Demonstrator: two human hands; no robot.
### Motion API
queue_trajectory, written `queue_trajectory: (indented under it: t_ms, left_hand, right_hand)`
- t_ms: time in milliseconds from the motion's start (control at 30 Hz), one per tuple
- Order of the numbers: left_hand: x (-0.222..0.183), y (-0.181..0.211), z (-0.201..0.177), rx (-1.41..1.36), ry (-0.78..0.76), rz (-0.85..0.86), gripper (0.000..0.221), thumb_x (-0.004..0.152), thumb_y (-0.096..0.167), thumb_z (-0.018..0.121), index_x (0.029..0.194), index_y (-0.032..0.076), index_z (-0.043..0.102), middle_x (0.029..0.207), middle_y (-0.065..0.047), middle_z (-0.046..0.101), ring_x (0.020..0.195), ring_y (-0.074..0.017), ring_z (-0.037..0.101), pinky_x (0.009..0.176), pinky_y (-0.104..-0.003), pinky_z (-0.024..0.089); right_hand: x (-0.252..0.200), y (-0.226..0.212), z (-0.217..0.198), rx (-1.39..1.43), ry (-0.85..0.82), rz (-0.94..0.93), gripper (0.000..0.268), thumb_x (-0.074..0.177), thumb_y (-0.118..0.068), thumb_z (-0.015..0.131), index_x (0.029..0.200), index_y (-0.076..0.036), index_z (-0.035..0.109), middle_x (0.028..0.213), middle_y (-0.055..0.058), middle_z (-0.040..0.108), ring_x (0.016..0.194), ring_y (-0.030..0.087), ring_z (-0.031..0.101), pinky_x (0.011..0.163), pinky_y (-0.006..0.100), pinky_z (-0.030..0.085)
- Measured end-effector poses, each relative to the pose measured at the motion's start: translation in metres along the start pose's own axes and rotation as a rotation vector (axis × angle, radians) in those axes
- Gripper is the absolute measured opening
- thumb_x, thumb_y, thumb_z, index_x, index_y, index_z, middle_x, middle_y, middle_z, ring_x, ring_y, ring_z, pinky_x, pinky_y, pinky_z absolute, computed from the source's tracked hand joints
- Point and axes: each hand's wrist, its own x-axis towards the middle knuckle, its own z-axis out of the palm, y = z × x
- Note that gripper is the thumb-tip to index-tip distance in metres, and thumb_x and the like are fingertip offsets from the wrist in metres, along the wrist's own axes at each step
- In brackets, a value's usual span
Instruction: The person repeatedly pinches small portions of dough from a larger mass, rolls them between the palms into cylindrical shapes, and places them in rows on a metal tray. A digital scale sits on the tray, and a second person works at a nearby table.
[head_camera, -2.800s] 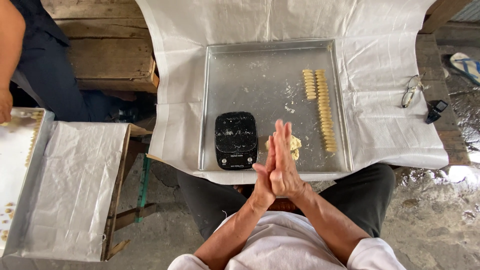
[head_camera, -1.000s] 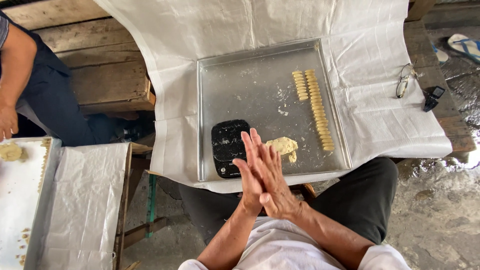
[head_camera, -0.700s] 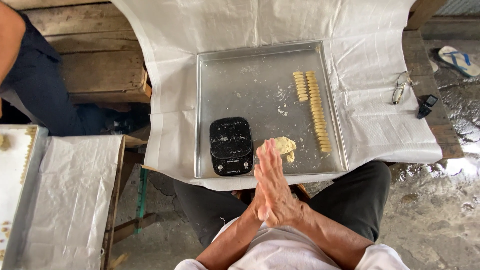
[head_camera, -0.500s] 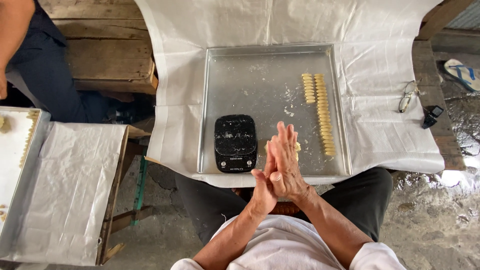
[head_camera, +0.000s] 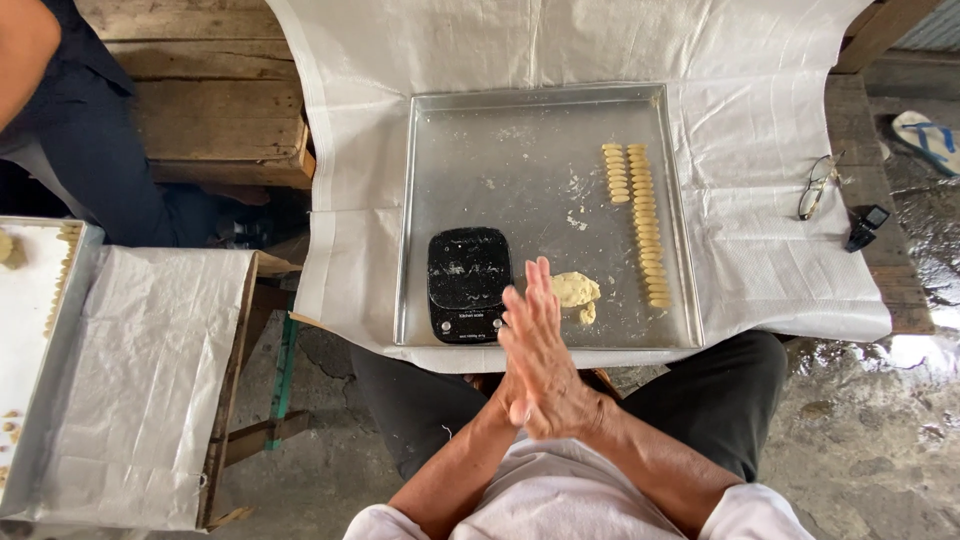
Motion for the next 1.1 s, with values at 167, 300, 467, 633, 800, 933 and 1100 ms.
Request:
queue_trajectory:
  t_ms: [167,300,467,633,800,933,1100]
  left_hand:
    - [-0.011,-0.002,0.004,-0.363,0.003,0.143,0.078,0.109,0.069,0.010,0.168,0.020,0.003,0.174,-0.014,-0.005,0.159,-0.0346,-0.010,0.127,-0.055,-0.009]
    - [-0.019,0.018,-0.004,0.308,0.292,-0.268,0.091,0.096,0.077,-0.002,0.166,0.018,-0.012,0.172,-0.021,-0.009,0.155,-0.0426,-0.012,0.124,-0.058,-0.005]
    - [-0.006,0.029,-0.005,0.383,0.262,-0.298,0.090,0.097,0.076,-0.003,0.166,0.018,-0.012,0.172,-0.019,-0.010,0.156,-0.0402,-0.012,0.124,-0.057,-0.003]
    - [0.008,0.027,-0.002,0.456,0.234,-0.313,0.090,0.097,0.075,-0.003,0.166,0.019,-0.012,0.172,-0.017,-0.010,0.156,-0.0380,-0.011,0.125,-0.056,-0.002]
    - [-0.004,0.019,0.011,0.512,0.207,-0.329,0.089,0.097,0.075,-0.003,0.166,0.019,-0.012,0.173,-0.015,-0.011,0.157,-0.0357,-0.011,0.125,-0.055,-0.001]
    - [-0.002,0.015,0.016,0.570,0.198,-0.317,0.088,0.097,0.074,-0.004,0.166,0.019,-0.012,0.173,-0.013,-0.011,0.157,-0.0335,-0.010,0.125,-0.054,0.000]
    - [0.007,0.035,0.012,0.620,0.192,-0.309,0.088,0.097,0.073,-0.004,0.166,0.019,-0.012,0.173,-0.011,-0.011,0.158,-0.0313,-0.010,0.125,-0.054,0.001]
  right_hand:
    - [-0.034,0.076,-0.008,-0.165,0.013,0.030,0.079,0.105,-0.057,0.006,0.166,-0.007,0.009,0.172,0.026,0.005,0.159,0.042,-0.004,0.125,0.057,-0.008]
    - [-0.042,0.076,-0.014,-0.181,0.011,0.070,0.078,0.106,-0.063,0.011,0.167,-0.014,0.011,0.173,0.023,0.004,0.159,0.044,-0.006,0.125,0.057,-0.009]
    - [-0.055,0.059,-0.006,-0.043,0.016,0.143,0.073,0.108,-0.059,0.013,0.168,-0.017,0.012,0.174,0.018,0.004,0.159,0.040,-0.006,0.126,0.058,-0.006]
    - [-0.028,0.014,-0.011,0.045,0.066,0.143,0.071,0.109,-0.056,0.008,0.167,-0.015,0.013,0.174,0.017,0.007,0.161,0.037,0.001,0.129,0.056,-0.004]
    - [-0.034,0.027,-0.015,-0.015,0.113,0.082,0.075,0.109,-0.060,0.008,0.167,-0.013,0.013,0.174,0.019,0.008,0.162,0.037,0.003,0.129,0.057,-0.003]
    - [-0.051,0.068,-0.021,-0.112,0.093,0.093,0.078,0.104,-0.059,0.011,0.165,-0.011,0.014,0.172,0.026,0.005,0.158,0.045,-0.002,0.126,0.061,-0.004]
    - [-0.062,0.076,-0.016,-0.126,0.034,0.176,0.079,0.105,-0.063,0.010,0.167,-0.015,0.012,0.174,0.021,0.002,0.158,0.043,-0.008,0.125,0.057,-0.007]
